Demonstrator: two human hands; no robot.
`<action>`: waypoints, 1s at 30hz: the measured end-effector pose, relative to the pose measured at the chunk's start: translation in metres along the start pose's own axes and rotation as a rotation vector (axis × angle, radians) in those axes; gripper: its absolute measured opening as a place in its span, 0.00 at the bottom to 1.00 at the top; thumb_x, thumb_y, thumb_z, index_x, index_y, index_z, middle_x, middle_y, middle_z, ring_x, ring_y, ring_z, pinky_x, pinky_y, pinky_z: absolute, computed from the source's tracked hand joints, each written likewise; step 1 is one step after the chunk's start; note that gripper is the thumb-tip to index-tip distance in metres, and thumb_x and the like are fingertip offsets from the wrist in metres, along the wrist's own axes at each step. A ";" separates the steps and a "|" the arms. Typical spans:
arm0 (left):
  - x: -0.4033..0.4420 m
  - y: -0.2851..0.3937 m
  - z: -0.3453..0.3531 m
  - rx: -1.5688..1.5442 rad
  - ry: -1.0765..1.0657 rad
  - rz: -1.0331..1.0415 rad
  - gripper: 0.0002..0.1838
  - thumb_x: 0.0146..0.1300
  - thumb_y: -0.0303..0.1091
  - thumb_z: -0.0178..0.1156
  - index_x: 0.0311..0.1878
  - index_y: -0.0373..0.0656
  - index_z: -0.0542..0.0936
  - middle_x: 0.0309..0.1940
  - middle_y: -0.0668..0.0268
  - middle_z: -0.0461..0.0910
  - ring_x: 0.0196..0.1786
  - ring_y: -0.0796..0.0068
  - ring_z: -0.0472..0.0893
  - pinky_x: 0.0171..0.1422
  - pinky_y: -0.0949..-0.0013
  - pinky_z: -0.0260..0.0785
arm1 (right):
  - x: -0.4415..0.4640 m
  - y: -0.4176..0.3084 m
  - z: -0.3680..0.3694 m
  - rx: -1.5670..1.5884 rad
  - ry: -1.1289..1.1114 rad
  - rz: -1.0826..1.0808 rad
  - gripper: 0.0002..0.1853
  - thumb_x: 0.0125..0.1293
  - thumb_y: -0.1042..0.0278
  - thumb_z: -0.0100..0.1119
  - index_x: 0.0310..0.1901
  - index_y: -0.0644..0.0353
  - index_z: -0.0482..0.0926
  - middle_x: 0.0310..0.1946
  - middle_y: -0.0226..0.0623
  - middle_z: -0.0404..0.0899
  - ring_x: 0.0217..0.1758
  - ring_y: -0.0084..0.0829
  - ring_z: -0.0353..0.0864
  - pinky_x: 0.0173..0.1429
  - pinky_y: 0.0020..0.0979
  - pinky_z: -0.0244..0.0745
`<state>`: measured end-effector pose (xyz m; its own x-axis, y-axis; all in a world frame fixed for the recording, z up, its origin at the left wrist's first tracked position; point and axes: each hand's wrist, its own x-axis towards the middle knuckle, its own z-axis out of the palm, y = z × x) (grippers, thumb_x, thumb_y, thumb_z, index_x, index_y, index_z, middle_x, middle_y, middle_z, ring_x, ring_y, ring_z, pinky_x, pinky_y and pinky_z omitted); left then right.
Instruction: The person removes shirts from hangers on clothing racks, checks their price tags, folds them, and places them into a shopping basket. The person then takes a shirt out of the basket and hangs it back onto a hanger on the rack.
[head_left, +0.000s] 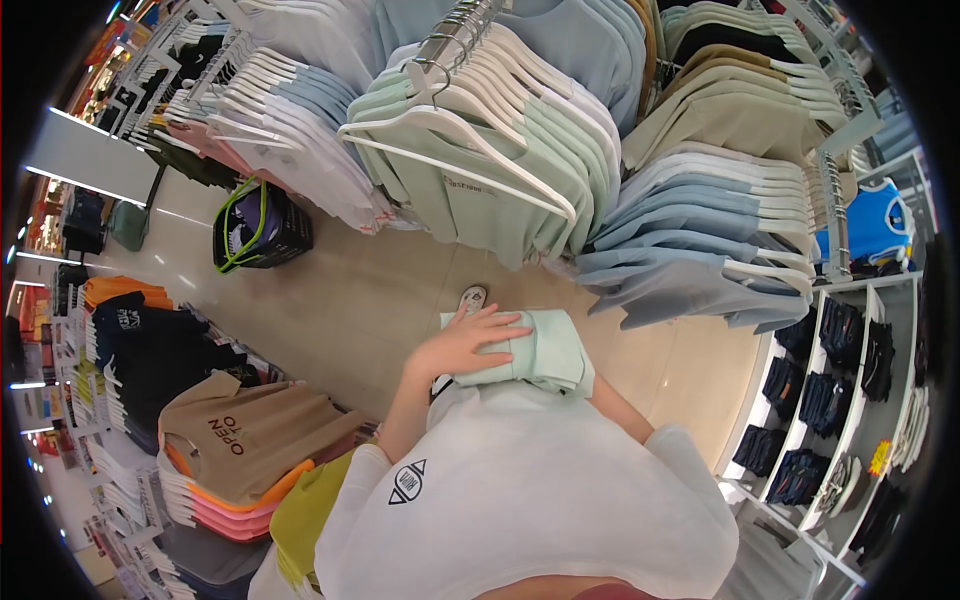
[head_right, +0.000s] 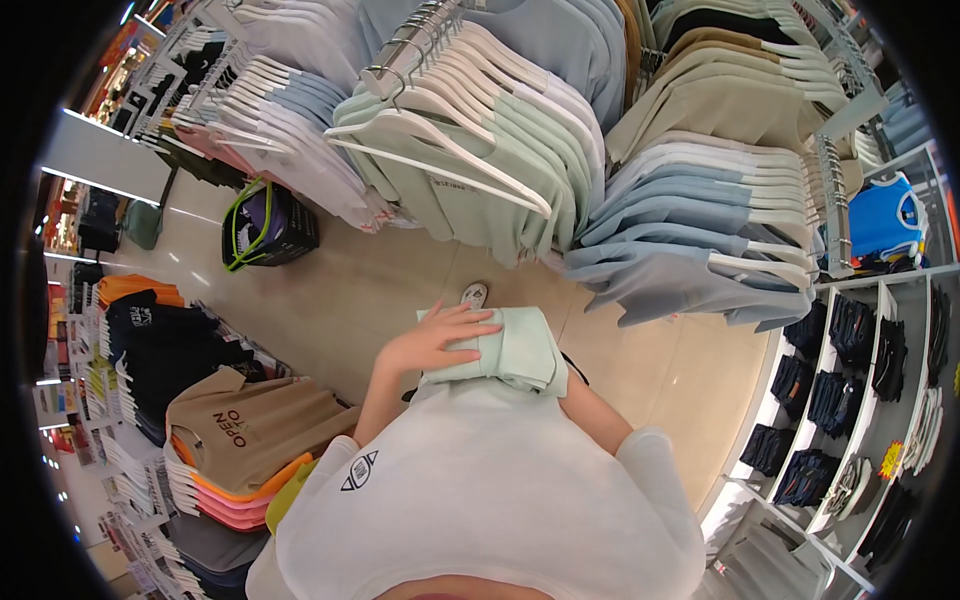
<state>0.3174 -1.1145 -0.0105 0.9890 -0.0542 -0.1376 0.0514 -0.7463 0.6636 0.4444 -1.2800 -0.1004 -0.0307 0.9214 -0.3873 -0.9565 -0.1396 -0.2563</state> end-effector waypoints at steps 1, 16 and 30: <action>0.003 0.001 -0.002 0.000 0.011 0.001 0.20 0.57 0.36 0.51 0.55 0.47 0.68 0.55 0.65 0.66 0.62 0.61 0.57 0.65 0.62 0.46 | -0.002 -0.001 0.003 -0.754 0.011 -0.263 0.26 0.55 0.70 0.51 0.57 0.60 0.58 0.54 0.38 0.63 0.53 0.31 0.67 0.55 0.30 0.65; 0.004 -0.069 0.054 -1.557 -0.171 -0.323 0.23 0.61 0.34 0.43 0.60 0.40 0.58 0.60 0.64 0.57 0.60 0.73 0.60 0.61 0.72 0.54 | -0.017 -0.026 0.089 0.021 0.050 -0.019 0.30 0.60 0.46 0.39 0.58 0.60 0.56 0.58 0.40 0.56 0.60 0.36 0.57 0.63 0.37 0.52; 0.031 -0.044 0.071 -1.764 0.283 -0.134 0.25 0.59 0.33 0.48 0.60 0.42 0.57 0.53 0.61 0.65 0.55 0.70 0.65 0.59 0.66 0.57 | -0.004 -0.046 0.100 -1.919 0.152 -0.815 0.25 0.54 0.63 0.53 0.56 0.52 0.64 0.57 0.38 0.59 0.63 0.44 0.51 0.64 0.43 0.43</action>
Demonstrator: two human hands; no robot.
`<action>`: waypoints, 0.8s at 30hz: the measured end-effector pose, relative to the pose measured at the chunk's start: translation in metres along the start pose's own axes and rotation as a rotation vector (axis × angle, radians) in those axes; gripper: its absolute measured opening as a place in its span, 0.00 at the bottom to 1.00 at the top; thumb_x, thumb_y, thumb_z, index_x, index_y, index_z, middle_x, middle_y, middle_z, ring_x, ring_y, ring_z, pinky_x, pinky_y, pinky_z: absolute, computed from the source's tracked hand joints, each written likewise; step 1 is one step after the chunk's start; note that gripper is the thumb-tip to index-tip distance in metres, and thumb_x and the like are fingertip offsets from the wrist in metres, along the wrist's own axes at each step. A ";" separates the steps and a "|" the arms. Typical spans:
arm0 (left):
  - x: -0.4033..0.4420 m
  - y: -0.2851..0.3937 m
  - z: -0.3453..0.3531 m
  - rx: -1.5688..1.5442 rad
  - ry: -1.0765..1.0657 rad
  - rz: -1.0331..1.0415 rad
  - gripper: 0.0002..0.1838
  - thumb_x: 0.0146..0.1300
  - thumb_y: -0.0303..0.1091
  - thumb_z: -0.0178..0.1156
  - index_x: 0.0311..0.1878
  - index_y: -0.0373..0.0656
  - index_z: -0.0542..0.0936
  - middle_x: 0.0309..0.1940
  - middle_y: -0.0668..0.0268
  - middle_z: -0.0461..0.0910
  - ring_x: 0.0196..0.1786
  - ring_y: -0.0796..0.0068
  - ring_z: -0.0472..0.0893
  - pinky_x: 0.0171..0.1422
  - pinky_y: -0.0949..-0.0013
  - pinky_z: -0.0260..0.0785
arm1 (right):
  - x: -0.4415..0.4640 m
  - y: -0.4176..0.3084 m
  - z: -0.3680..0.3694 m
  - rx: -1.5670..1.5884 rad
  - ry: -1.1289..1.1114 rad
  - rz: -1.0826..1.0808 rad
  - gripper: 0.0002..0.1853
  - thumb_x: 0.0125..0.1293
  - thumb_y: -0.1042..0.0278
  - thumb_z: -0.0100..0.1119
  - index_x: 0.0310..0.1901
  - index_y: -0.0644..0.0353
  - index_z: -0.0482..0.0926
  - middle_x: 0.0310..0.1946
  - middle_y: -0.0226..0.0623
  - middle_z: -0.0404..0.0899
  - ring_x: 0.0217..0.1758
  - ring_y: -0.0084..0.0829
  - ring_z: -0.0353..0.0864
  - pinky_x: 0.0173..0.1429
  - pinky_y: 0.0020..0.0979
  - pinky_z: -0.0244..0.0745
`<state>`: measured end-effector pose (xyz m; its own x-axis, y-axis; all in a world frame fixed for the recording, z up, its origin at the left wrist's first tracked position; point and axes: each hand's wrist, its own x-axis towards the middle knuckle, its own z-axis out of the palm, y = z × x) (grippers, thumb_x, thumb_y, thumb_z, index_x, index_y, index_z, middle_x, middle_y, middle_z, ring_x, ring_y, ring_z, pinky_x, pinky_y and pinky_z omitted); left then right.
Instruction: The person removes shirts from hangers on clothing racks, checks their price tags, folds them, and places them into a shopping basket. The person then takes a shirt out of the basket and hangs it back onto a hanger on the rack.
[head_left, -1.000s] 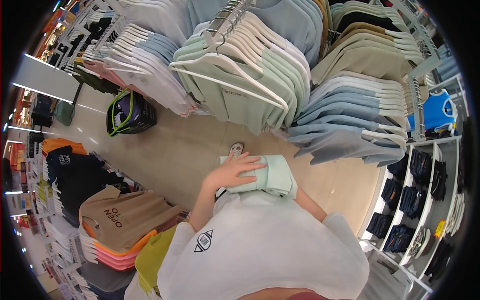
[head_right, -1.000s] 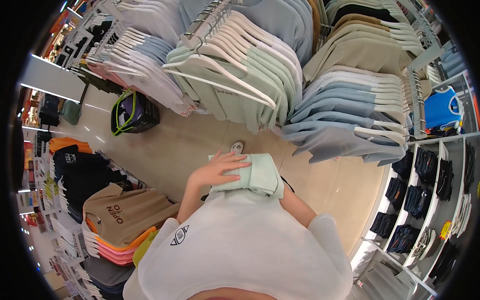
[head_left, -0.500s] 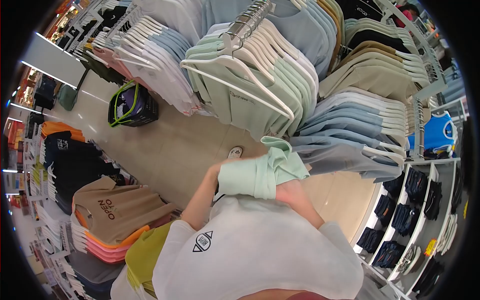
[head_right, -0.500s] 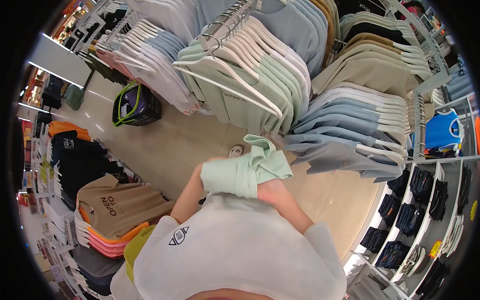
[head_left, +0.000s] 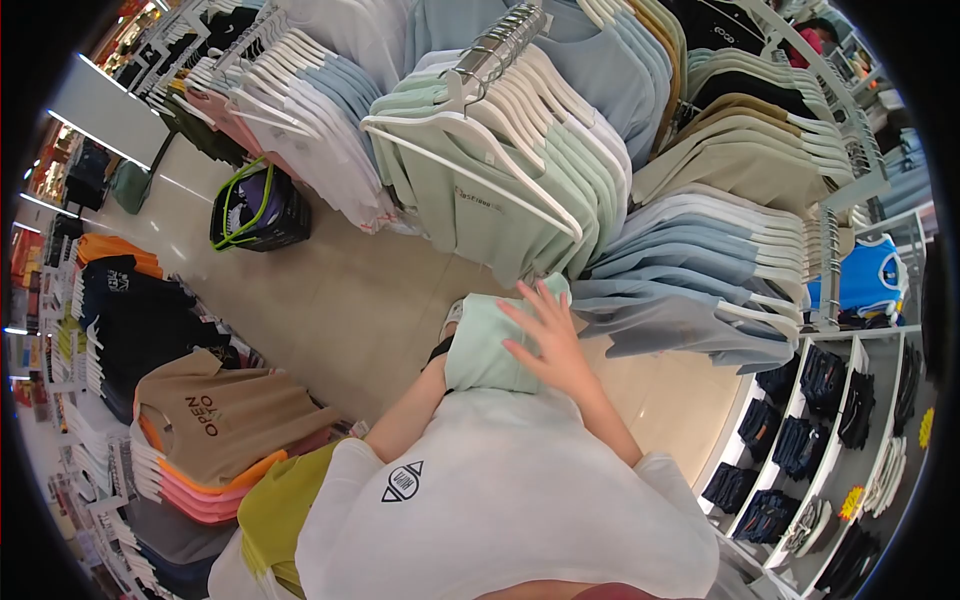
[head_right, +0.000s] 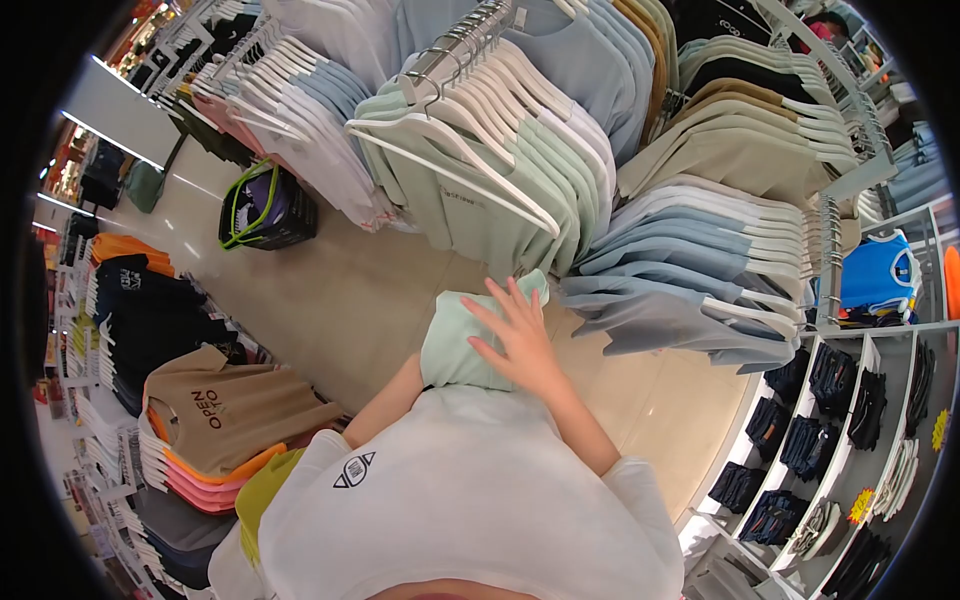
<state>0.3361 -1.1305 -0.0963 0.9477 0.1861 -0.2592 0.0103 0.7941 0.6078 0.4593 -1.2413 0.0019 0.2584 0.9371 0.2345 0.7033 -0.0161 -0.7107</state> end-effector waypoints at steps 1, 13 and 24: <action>0.001 -0.005 -0.003 0.072 0.000 0.004 0.25 0.60 0.33 0.46 0.61 0.41 0.55 0.53 0.61 0.65 0.55 0.70 0.65 0.59 0.67 0.56 | 0.004 0.000 0.004 -0.274 -0.072 -0.038 0.23 0.54 0.63 0.53 0.54 0.52 0.67 0.57 0.38 0.60 0.62 0.46 0.53 0.64 0.41 0.45; -0.015 -0.022 -0.006 0.565 -0.171 -0.647 0.24 0.60 0.34 0.46 0.59 0.40 0.58 0.56 0.61 0.61 0.53 0.70 0.67 0.56 0.73 0.59 | 0.013 0.067 0.016 0.489 -0.605 0.389 0.21 0.59 0.52 0.46 0.42 0.62 0.75 0.35 0.38 0.77 0.39 0.30 0.74 0.45 0.25 0.65; -0.093 0.066 -0.004 1.278 -0.109 0.038 0.60 0.32 0.45 0.70 0.65 0.47 0.39 0.65 0.55 0.33 0.67 0.54 0.40 0.67 0.60 0.39 | 0.007 0.085 0.095 0.998 -0.811 0.688 0.21 0.63 0.54 0.42 0.46 0.66 0.70 0.41 0.34 0.73 0.41 0.22 0.70 0.46 0.22 0.65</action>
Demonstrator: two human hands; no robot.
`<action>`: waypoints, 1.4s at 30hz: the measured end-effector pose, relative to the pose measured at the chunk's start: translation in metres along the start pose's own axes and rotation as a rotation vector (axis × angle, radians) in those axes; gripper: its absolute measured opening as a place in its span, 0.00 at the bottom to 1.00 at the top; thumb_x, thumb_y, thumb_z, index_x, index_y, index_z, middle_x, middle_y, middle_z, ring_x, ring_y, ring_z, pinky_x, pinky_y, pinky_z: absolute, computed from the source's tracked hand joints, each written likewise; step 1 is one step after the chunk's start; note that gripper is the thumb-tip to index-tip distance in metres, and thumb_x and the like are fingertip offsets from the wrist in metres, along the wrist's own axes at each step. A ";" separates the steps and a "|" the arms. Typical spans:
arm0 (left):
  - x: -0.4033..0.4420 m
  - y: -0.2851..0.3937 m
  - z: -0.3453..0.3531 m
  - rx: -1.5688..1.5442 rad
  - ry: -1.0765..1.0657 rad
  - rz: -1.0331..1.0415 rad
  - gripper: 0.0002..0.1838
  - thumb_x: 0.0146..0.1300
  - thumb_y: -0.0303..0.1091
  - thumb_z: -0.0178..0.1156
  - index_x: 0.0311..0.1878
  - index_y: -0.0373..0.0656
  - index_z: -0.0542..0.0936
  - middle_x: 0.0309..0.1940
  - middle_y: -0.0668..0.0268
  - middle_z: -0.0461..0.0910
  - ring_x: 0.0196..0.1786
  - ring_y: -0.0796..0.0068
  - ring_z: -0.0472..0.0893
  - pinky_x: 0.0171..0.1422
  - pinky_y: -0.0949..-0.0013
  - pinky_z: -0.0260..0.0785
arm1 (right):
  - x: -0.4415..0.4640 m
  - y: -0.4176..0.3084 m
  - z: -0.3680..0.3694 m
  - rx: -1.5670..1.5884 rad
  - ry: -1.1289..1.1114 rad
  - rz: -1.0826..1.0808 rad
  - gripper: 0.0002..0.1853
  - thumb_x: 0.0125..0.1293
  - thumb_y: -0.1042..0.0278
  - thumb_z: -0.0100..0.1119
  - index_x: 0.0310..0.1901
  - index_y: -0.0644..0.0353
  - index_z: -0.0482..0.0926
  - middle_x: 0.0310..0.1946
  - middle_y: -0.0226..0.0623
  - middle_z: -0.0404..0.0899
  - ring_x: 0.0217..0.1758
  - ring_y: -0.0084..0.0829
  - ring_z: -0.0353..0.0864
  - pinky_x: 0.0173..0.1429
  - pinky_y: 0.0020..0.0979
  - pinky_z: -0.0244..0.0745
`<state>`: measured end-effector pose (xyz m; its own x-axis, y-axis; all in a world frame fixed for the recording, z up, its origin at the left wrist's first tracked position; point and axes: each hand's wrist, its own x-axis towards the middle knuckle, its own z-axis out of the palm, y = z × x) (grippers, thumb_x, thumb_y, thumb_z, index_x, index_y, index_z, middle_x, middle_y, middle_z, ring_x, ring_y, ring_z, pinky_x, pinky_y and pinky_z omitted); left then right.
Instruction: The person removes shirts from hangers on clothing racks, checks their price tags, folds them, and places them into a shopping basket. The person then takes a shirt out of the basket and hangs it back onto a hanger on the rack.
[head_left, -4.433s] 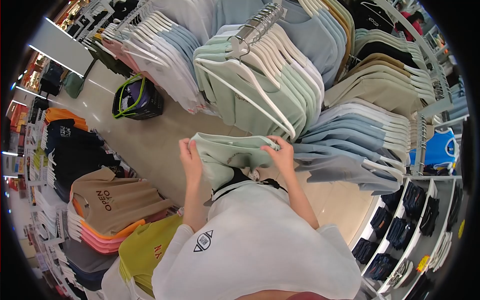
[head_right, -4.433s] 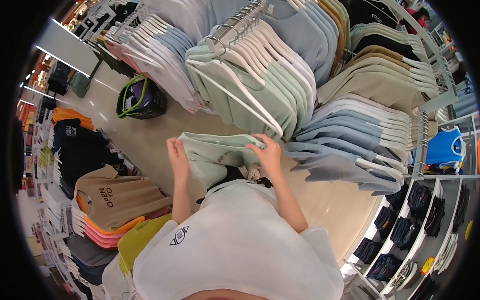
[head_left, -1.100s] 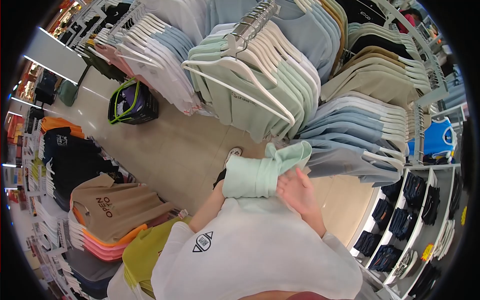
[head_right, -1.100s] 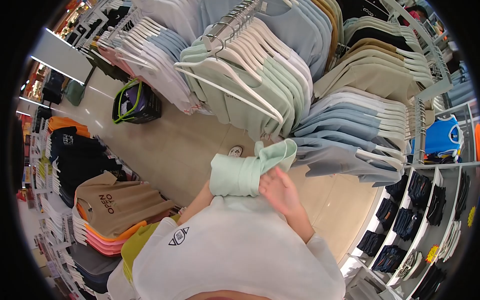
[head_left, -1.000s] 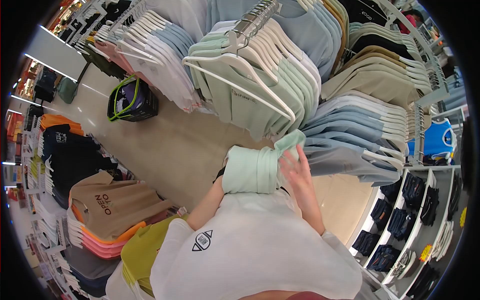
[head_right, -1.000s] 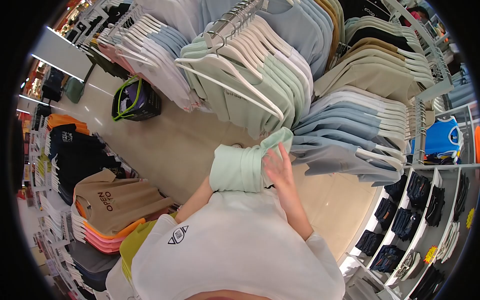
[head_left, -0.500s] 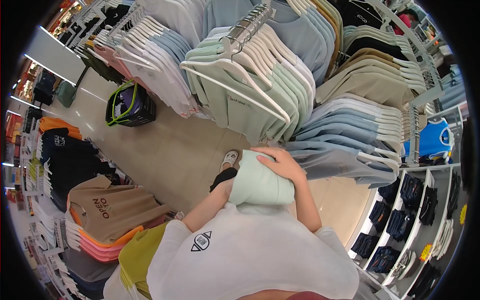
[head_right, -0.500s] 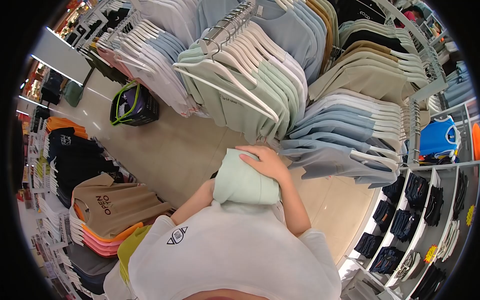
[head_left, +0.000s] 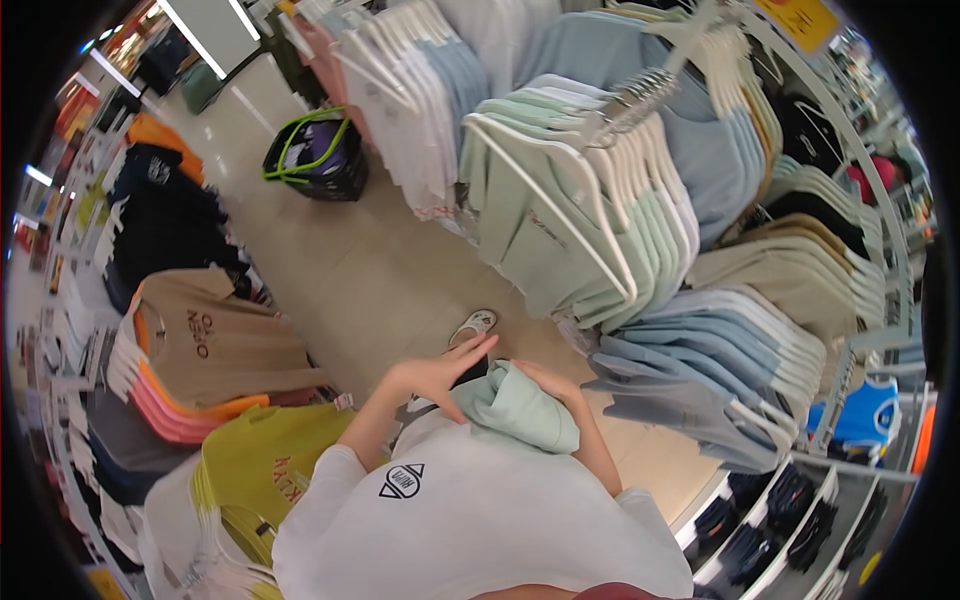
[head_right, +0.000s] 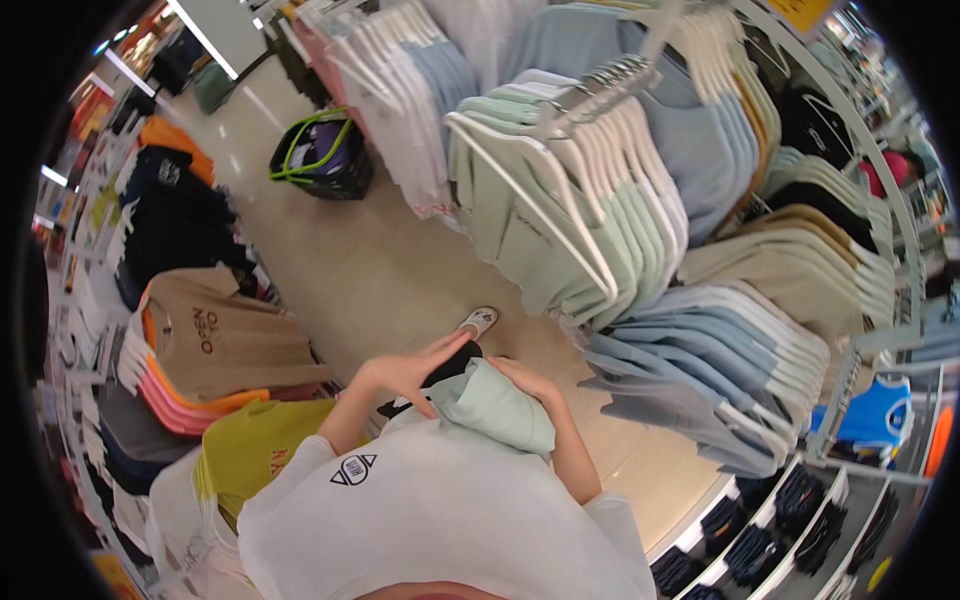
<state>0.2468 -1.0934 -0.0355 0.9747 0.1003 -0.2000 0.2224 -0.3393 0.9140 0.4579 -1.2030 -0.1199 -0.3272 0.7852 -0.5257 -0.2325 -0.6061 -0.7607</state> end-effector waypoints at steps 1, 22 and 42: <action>0.002 0.000 0.010 -0.008 0.027 -0.012 0.60 0.32 0.45 0.70 0.65 0.47 0.39 0.65 0.55 0.33 0.67 0.54 0.40 0.67 0.60 0.39 | 0.007 0.000 0.001 0.046 -0.074 0.017 0.22 0.63 0.54 0.42 0.48 0.65 0.69 0.42 0.34 0.73 0.42 0.21 0.70 0.46 0.22 0.65; -0.046 -0.128 -0.133 -0.599 1.152 -0.162 0.26 0.45 0.37 0.64 0.46 0.34 0.70 0.39 0.60 0.76 0.42 0.74 0.75 0.48 0.71 0.65 | 0.197 -0.163 0.060 0.709 -0.289 -0.087 0.37 0.55 0.39 0.43 0.57 0.64 0.57 0.56 0.43 0.61 0.57 0.39 0.63 0.61 0.36 0.57; -0.250 -0.231 -0.285 -1.240 1.457 -0.337 0.32 0.42 0.24 0.64 0.53 0.35 0.63 0.46 0.60 0.71 0.49 0.70 0.71 0.51 0.70 0.65 | 0.496 -0.223 0.245 0.033 -0.049 0.060 0.32 0.45 0.72 0.64 0.52 0.65 0.60 0.45 0.40 0.68 0.47 0.28 0.70 0.49 0.27 0.67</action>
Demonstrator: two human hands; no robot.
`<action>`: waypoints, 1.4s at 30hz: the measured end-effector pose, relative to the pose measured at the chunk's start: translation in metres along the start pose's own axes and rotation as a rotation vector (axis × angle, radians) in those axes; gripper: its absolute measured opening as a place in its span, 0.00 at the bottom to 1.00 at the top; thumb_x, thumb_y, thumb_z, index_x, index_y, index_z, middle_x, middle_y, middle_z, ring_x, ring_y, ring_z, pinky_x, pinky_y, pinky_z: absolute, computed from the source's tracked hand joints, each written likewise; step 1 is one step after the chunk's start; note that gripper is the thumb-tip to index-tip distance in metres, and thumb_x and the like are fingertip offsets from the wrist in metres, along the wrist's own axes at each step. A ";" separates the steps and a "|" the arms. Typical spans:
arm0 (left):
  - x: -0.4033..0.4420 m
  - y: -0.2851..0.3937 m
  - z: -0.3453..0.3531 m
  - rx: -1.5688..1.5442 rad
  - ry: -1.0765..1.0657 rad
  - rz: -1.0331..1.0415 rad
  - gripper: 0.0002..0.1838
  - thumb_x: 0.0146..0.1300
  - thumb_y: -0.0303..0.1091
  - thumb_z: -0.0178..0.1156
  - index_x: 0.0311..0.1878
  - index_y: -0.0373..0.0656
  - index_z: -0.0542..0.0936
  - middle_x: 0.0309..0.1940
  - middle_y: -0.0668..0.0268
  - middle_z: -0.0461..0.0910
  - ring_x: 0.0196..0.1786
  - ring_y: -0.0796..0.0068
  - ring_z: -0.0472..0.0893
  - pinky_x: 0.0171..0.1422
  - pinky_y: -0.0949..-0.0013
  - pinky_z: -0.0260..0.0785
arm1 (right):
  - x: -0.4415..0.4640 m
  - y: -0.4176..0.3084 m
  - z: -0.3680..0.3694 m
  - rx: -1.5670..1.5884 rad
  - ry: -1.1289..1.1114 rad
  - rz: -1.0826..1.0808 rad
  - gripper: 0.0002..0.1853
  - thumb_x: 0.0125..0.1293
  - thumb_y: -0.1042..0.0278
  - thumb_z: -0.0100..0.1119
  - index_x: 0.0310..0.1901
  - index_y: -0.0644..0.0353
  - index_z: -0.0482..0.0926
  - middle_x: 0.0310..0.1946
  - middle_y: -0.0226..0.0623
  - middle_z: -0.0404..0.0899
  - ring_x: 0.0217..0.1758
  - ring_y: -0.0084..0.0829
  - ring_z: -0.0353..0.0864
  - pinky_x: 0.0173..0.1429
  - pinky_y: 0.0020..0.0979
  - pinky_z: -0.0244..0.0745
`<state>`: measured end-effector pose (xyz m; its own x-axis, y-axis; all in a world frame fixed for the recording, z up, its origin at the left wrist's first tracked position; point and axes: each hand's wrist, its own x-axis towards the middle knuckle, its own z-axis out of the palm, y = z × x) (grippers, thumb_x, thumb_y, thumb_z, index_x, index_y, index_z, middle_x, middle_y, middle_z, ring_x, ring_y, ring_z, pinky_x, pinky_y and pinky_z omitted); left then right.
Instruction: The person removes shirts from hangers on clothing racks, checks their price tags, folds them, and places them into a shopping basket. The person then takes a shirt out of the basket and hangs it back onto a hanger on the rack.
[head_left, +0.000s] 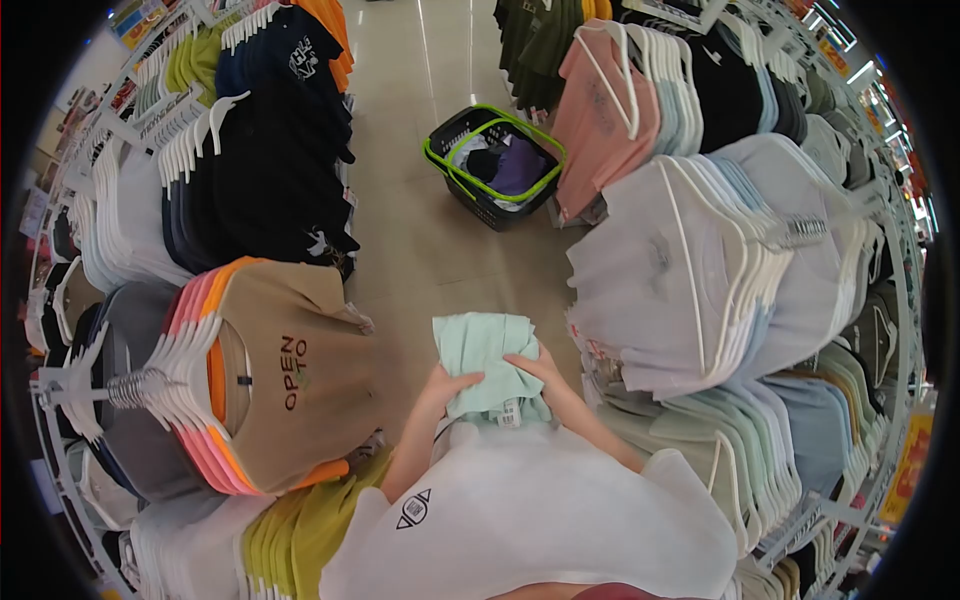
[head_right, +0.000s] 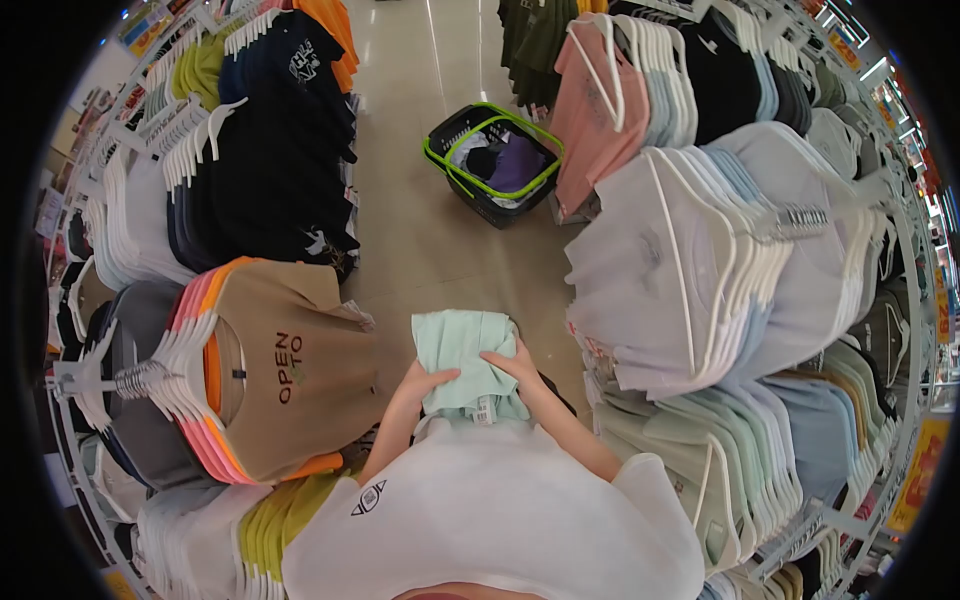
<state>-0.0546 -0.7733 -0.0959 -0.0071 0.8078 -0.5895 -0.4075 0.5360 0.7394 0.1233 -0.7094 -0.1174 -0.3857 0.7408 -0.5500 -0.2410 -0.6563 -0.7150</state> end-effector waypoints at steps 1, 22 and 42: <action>0.008 0.001 -0.005 0.004 0.009 0.001 0.32 0.42 0.24 0.64 0.53 0.35 0.63 0.46 0.60 0.71 0.49 0.70 0.71 0.51 0.70 0.65 | 0.012 -0.003 0.000 -0.090 -0.045 0.027 0.33 0.45 0.72 0.64 0.53 0.65 0.59 0.46 0.40 0.68 0.48 0.28 0.70 0.49 0.26 0.67; 0.312 0.225 -0.035 0.091 0.144 0.398 0.38 0.39 0.19 0.58 0.57 0.35 0.55 0.53 0.58 0.63 0.56 0.68 0.64 0.60 0.68 0.55 | 0.338 -0.205 0.081 -0.268 -0.270 -0.140 0.39 0.40 0.76 0.61 0.57 0.64 0.53 0.51 0.39 0.63 0.55 0.30 0.63 0.57 0.28 0.59; 0.594 0.369 -0.122 0.853 -0.282 0.133 0.44 0.43 0.40 0.65 0.59 0.35 0.52 0.56 0.55 0.61 0.59 0.65 0.62 0.60 0.69 0.55 | 0.568 -0.238 0.145 -0.088 0.534 -0.098 0.38 0.38 0.74 0.63 0.54 0.68 0.55 0.49 0.44 0.66 0.52 0.35 0.67 0.54 0.29 0.62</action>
<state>-0.3210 -0.1256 -0.2131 0.2639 0.8460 -0.4633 0.3958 0.3430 0.8519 -0.1675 -0.1534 -0.1974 0.1454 0.7825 -0.6055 -0.1687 -0.5834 -0.7945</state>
